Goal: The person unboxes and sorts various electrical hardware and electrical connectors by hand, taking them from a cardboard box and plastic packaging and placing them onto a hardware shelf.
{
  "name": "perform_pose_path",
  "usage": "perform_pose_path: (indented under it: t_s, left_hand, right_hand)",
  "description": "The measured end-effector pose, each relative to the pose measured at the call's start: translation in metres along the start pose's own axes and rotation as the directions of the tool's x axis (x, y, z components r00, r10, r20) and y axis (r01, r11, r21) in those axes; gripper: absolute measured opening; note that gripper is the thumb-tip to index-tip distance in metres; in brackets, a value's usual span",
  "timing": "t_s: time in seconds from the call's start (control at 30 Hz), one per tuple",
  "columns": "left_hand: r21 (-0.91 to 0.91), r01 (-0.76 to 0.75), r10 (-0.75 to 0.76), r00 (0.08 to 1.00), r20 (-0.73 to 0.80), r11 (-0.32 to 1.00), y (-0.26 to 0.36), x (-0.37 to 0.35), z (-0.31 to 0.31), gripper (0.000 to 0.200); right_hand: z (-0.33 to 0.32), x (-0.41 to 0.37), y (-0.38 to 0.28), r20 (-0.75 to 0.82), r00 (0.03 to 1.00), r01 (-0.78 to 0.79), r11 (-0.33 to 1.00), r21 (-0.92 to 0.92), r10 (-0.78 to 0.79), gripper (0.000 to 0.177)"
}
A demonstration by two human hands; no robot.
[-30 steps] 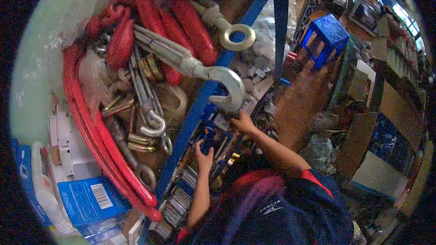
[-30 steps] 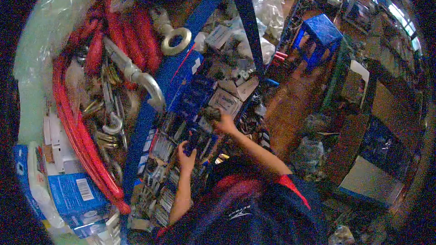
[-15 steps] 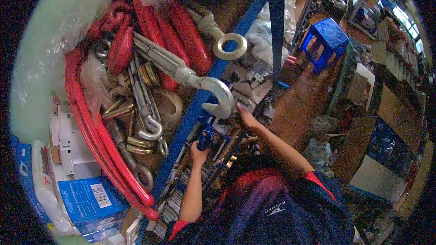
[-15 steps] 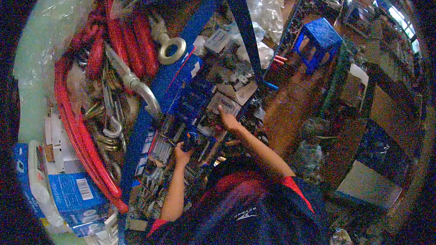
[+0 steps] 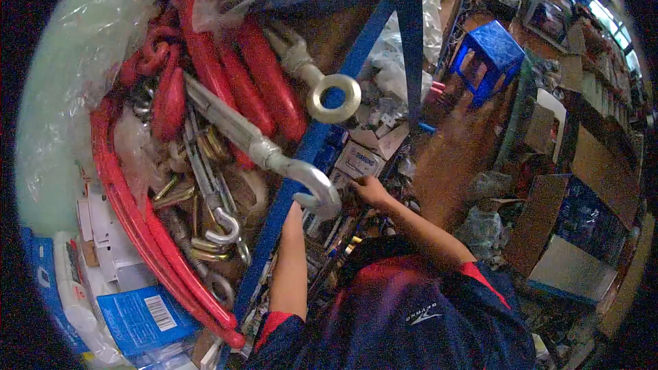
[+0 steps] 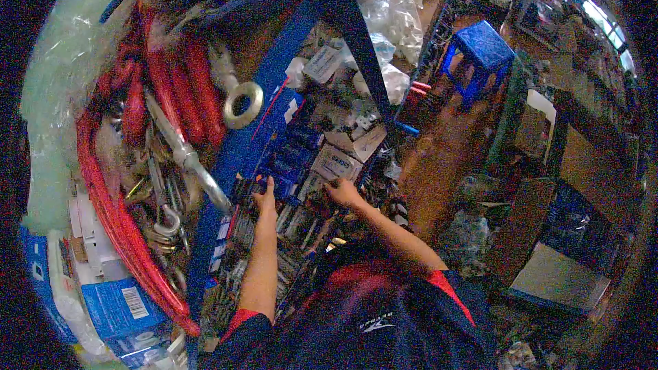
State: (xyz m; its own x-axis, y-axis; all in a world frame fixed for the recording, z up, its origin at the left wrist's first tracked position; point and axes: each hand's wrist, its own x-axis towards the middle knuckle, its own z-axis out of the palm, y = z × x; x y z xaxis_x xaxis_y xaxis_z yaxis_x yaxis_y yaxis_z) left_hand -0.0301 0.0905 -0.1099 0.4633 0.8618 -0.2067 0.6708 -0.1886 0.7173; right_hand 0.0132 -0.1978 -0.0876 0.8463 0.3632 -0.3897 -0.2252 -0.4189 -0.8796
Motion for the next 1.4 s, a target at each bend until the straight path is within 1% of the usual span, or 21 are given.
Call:
perform_pose_path:
  t_s: [0.03, 0.07, 0.1, 0.13, 0.23, 0.3, 0.4, 0.43, 0.53, 0.6, 0.63, 0.7, 0.73, 0.93, 1.03, 1.13, 1.23, 1.3, 1.33, 1.37, 1.4]
  left_hand:
    - [-0.08, 0.004, 0.0, 0.999, 0.053, 0.997, -0.014, 0.011, 0.006, 0.08]
    - [-0.14, 0.256, -0.235, 0.96, 0.151, 0.956, 0.072, -0.069, -0.016, 0.079]
    - [-0.112, 0.159, -0.142, 0.979, 0.146, 0.981, 0.047, -0.05, -0.011, 0.08]
    - [-0.083, 0.064, -0.052, 0.989, 0.14, 0.994, 0.023, -0.033, -0.008, 0.082]
    - [-0.146, 0.153, -0.117, 0.967, 0.227, 0.977, 0.063, -0.067, -0.022, 0.083]
    - [-0.117, 0.06, -0.035, 0.978, 0.204, 0.991, 0.052, -0.053, -0.02, 0.078]
    - [-0.072, -0.076, 0.088, 0.981, 0.172, 0.995, 0.015, -0.023, -0.014, 0.071]
    - [-0.054, -0.121, 0.128, 0.978, 0.162, 0.991, 0.01, -0.02, -0.016, 0.069]
    - [-0.148, -0.145, 0.186, 0.927, 0.326, 0.978, 0.004, -0.018, -0.027, 0.067]
    - [-0.108, -0.071, 0.101, 0.948, 0.303, 0.992, 0.012, -0.031, -0.029, 0.067]
    - [-0.088, -0.163, 0.18, 0.954, 0.241, 0.983, 0.019, -0.046, -0.026, 0.066]
    - [-0.031, -0.332, 0.334, 0.935, 0.119, 0.943, 0.032, -0.077, -0.023, 0.066]
    - [-0.007, -0.379, 0.376, 0.917, 0.13, 0.926, 0.039, -0.087, -0.024, 0.066]
    - [0.101, -0.485, 0.391, 0.797, 0.46, 0.869, 0.082, -0.124, -0.042, 0.07]
    - [0.119, -0.49, 0.386, 0.794, 0.47, 0.863, 0.093, -0.135, -0.048, 0.073]
    - [0.102, -0.503, 0.414, 0.797, 0.44, 0.858, 0.087, -0.133, -0.045, 0.071]
    - [0.207, -0.435, 0.332, 0.857, 0.393, 0.877, 0.102, -0.145, -0.05, 0.07]
    - [0.293, -0.413, 0.303, 0.884, 0.355, 0.862, 0.119, -0.156, -0.058, 0.069]
    - [0.206, -0.442, 0.365, 0.872, 0.327, 0.873, 0.117, -0.156, -0.058, 0.068]
    - [0.118, -0.475, 0.425, 0.855, 0.298, 0.872, 0.115, -0.156, -0.058, 0.067]
    - [0.033, -0.509, 0.483, 0.834, 0.267, 0.86, 0.112, -0.156, -0.058, 0.066]
  right_hand:
    - [0.012, 0.008, 0.016, -0.02, 1.0, 0.016, 1.0, 0.01, -0.016, 0.045]
    - [0.021, 0.017, 0.029, -0.041, 0.999, 0.031, 0.999, 0.021, -0.03, 0.045]
    - [0.024, 0.023, 0.033, -0.002, 1.0, -0.029, 1.0, 0.006, 0.029, 0.045]
    - [0.023, 0.023, 0.031, -0.002, 1.0, 0.0, 1.0, 0.015, 0.0, 0.045]
    - [0.016, 0.033, 0.014, -0.01, 0.999, 0.052, 0.999, 0.015, -0.051, 0.044]
    - [0.017, 0.047, 0.0, -0.026, 0.999, 0.025, 1.0, -0.014, -0.025, 0.044]
    - [0.009, 0.058, -0.035, 0.028, 1.0, 0.006, 0.998, 0.066, -0.007, 0.05]
    - [0.024, 0.076, -0.035, -0.031, 0.991, -0.128, 0.991, -0.035, 0.126, 0.061]
    - [0.027, 0.083, -0.049, -0.084, 0.974, -0.21, 0.978, -0.01, 0.209, 0.071]
    - [0.024, 0.085, -0.054, -0.128, 0.972, -0.2, 0.98, 0.007, 0.199, 0.073]
    - [0.023, 0.087, -0.052, -0.15, 0.969, -0.197, 0.98, 0.014, 0.197, 0.074]
    - [0.021, 0.092, -0.045, -0.069, 0.976, -0.206, 0.978, -0.004, 0.206, 0.072]
    - [0.018, 0.093, -0.046, -0.03, 0.978, -0.209, 0.978, -0.013, 0.209, 0.071]
    - [0.024, 0.087, -0.056, -0.078, 0.974, -0.215, 0.977, 0.004, 0.214, 0.057]
    - [0.038, 0.098, -0.037, -0.131, 0.985, -0.107, 0.992, 0.064, 0.115, 0.052]
    - [0.04, 0.104, -0.034, -0.103, 0.988, -0.113, 0.994, 0.014, 0.114, 0.046]
    - [0.04, 0.102, -0.029, -0.161, 0.987, 0.004, 0.999, 0.037, 0.002, 0.041]
    - [0.035, 0.093, -0.025, -0.12, 0.983, 0.154, 0.979, 0.131, -0.139, 0.037]
    - [0.029, 0.082, -0.028, -0.103, 0.972, 0.227, 0.957, 0.179, -0.211, 0.035]
    - [0.025, 0.062, -0.028, -0.214, 0.944, 0.293, 0.936, 0.195, -0.251, 0.031]
    - [0.016, 0.042, -0.028, -0.201, 0.934, 0.32, 0.941, 0.109, -0.294, 0.028]
